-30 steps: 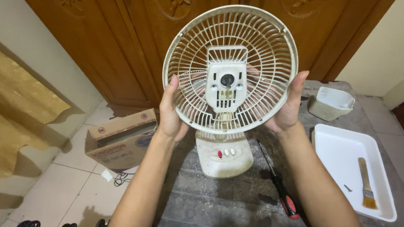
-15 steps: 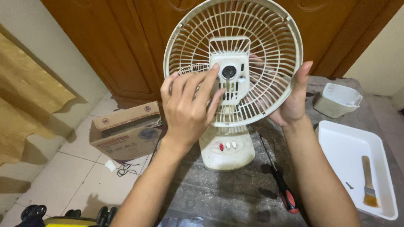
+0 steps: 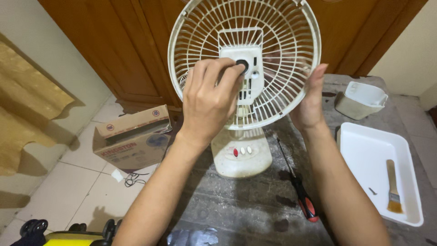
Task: The person disassembles a small electric fan by removing the front grille and unscrewing the rear housing, then reassembles it by reattaching the rear housing and front grille. The person uses a screwdriver to remove and reinstall screws and handles the fan components by hand.
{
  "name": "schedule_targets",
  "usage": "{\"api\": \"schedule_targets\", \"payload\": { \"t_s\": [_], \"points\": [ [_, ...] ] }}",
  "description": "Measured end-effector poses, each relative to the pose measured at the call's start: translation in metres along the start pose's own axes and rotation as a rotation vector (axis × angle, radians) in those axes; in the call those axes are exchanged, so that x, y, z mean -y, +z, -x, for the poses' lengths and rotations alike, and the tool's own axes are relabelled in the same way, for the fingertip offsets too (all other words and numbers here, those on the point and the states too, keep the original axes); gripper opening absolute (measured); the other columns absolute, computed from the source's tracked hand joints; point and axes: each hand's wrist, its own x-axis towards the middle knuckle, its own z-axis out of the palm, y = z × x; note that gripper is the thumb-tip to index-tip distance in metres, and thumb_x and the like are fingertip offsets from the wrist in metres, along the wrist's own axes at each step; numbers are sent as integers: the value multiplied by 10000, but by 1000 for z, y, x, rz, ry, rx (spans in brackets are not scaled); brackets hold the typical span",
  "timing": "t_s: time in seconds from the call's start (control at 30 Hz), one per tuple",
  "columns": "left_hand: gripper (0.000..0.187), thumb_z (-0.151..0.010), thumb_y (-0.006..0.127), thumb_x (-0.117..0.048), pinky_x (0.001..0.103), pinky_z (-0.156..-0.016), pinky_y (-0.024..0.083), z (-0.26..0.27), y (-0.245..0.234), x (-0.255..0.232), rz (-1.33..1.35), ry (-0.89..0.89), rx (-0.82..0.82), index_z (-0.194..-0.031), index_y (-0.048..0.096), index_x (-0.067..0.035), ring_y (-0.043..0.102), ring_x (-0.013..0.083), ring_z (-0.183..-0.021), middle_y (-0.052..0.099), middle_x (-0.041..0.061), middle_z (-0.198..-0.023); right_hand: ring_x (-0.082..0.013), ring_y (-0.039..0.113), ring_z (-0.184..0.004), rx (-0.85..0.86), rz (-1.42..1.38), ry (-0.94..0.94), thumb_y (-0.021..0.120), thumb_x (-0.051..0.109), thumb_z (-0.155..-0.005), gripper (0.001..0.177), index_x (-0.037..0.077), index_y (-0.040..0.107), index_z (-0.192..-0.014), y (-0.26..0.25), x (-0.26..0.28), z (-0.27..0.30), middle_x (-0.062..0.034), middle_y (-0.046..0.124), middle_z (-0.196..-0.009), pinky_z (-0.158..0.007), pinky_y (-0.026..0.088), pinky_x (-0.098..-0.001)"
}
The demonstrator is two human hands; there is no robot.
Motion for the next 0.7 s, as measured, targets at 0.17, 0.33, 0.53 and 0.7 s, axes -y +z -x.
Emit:
{"api": "schedule_targets", "payload": {
  "t_s": [0.17, 0.33, 0.53, 0.7],
  "points": [
    [231, -933, 781, -88, 415, -938, 493, 0, 0, -4, 15, -35, -3, -1144, 688, -72, 596, 274, -1092, 636, 57, -1149, -264, 423, -1436, -398, 842, -653, 650, 689, -999, 724, 132, 489, -1431, 10, 10, 17, -148, 417, -1483, -1234, 392, -492],
    [247, -924, 790, -104, 422, -927, 490, 0, 1, -4, 37, -37, -24, -1149, 693, -73, 594, 275, -1083, 638, 58, -1140, -324, 404, -1435, -86, 1453, -722, 862, 578, -885, 733, 161, 604, -1429, 30, 19, 36, -85, 575, -1443, -1240, 160, -629],
    [254, -923, 783, -91, 414, -932, 501, 1, 5, -1, 27, -36, -36, -1161, 696, -70, 595, 266, -1078, 637, 53, -1136, -327, 440, -1413, -107, 1426, -537, 936, 450, -827, 783, 153, 611, -1474, 47, 17, 36, -47, 641, -1362, -1245, 117, -666],
    [254, -922, 776, -90, 417, -919, 502, 1, 11, -1, -14, -35, -39, -1157, 685, -54, 591, 282, -1073, 630, 70, -1141, -317, 455, -1413, -106, 1413, -538, 931, 423, -840, 788, 160, 603, -1507, 47, 15, 34, -44, 645, -1368, -1262, 129, -652]
  ]
}}
